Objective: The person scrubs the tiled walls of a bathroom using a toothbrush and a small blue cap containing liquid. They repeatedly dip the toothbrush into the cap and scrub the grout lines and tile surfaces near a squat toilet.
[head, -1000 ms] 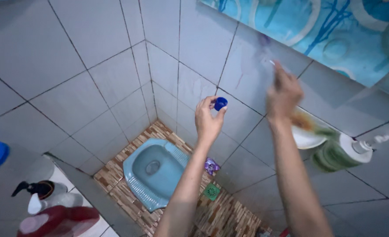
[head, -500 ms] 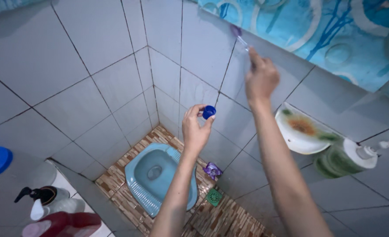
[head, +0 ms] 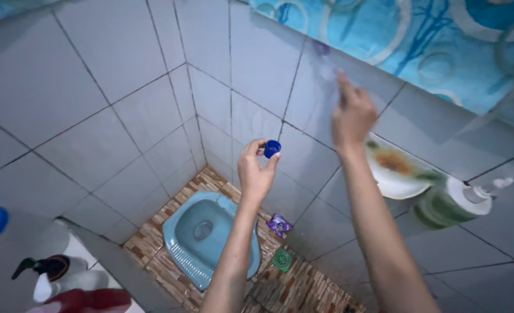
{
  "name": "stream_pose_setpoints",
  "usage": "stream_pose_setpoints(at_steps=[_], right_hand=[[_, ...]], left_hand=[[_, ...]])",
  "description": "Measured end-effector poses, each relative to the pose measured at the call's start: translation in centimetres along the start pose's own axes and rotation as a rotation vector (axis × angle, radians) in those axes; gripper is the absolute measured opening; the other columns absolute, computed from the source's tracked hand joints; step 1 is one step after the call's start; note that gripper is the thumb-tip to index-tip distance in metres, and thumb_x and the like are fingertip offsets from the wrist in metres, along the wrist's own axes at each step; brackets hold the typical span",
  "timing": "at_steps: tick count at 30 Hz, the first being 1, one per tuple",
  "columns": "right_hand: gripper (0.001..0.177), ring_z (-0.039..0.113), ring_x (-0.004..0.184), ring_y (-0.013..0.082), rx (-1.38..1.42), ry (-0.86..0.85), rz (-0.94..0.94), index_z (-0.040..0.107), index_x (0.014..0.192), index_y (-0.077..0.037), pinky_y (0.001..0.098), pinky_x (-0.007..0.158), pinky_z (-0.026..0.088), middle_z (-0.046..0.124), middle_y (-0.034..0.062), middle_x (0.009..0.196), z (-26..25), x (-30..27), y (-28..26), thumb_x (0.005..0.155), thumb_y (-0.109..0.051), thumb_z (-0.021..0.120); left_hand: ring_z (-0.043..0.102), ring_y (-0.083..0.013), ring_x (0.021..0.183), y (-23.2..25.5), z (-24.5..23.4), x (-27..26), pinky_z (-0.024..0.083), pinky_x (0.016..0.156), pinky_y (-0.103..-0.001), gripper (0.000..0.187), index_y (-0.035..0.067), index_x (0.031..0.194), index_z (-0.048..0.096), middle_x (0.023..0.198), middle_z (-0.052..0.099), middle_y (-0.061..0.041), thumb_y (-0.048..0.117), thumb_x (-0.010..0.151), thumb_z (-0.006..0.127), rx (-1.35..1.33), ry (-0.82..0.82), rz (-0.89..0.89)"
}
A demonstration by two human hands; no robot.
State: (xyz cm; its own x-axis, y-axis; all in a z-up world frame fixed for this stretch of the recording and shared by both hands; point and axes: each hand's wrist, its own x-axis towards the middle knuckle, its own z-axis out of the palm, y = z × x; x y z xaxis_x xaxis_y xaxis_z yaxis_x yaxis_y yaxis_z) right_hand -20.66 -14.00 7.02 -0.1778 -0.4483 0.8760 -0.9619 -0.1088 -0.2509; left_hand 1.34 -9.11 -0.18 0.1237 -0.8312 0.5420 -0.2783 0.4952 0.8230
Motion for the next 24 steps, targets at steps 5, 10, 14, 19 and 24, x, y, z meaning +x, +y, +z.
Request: stream_pose_setpoints(at_steps=[5,10,14,19,24], right_hand=[[0.052,0.062,0.065,0.0247,-0.111,-0.013,-0.019,0.075,0.135,-0.029,0.0403,0.060,0.047,0.067,0.0096,0.079,-1.9,-0.8,2.8,0.094,0.002,0.068],[0.052,0.060,0.068,0.0206,-0.189,0.016,0.095,0.070,0.140,-0.027,0.0376,0.062,0.047,0.066,0.0096,0.084,-11.2,-5.3,6.4,0.099,0.003,0.066],[0.058,0.060,0.065,0.0209,-0.145,0.000,0.073,0.071,0.142,-0.028,0.0382,0.060,0.047,0.069,0.0079,0.081,-8.2,-4.3,5.1,0.093,0.004,0.066],[0.058,0.062,0.067,0.0237,-0.163,-0.008,-0.054,0.073,0.138,-0.030,0.0404,0.064,0.051,0.068,0.0097,0.080,-6.7,-1.5,4.7,0.090,0.003,0.071],[0.059,0.067,0.074,0.0222,-0.143,0.059,0.044,0.072,0.140,-0.027,0.0390,0.070,0.053,0.070,0.0095,0.087,-13.1,-4.2,7.5,0.092,0.007,0.065]], left_hand=[[0.066,-0.0259,0.090,1.0,2.2,0.0,0.053,0.083,-0.038,0.038,0.004,0.110,0.068,0.104,0.072,-0.012,0.009,0.076,0.083,-0.042,-0.041,0.046],[0.066,-0.0259,0.090,2.1,3.4,-0.6,0.053,0.083,-0.038,0.037,0.004,0.109,0.069,0.103,0.072,-0.012,0.009,0.076,0.083,-0.070,-0.070,0.038],[0.066,-0.0264,0.091,3.0,4.2,-1.5,0.052,0.084,-0.039,0.034,0.003,0.109,0.069,0.103,0.072,-0.012,0.010,0.078,0.082,-0.068,-0.122,0.027],[0.066,-0.0260,0.091,4.0,5.0,-2.0,0.052,0.084,-0.039,0.035,0.003,0.109,0.069,0.101,0.071,-0.012,0.009,0.077,0.082,-0.076,-0.166,-0.003],[0.066,-0.0259,0.090,3.6,4.7,-2.4,0.053,0.084,-0.038,0.036,0.004,0.109,0.069,0.103,0.072,-0.011,0.008,0.076,0.082,-0.074,-0.147,-0.020]])
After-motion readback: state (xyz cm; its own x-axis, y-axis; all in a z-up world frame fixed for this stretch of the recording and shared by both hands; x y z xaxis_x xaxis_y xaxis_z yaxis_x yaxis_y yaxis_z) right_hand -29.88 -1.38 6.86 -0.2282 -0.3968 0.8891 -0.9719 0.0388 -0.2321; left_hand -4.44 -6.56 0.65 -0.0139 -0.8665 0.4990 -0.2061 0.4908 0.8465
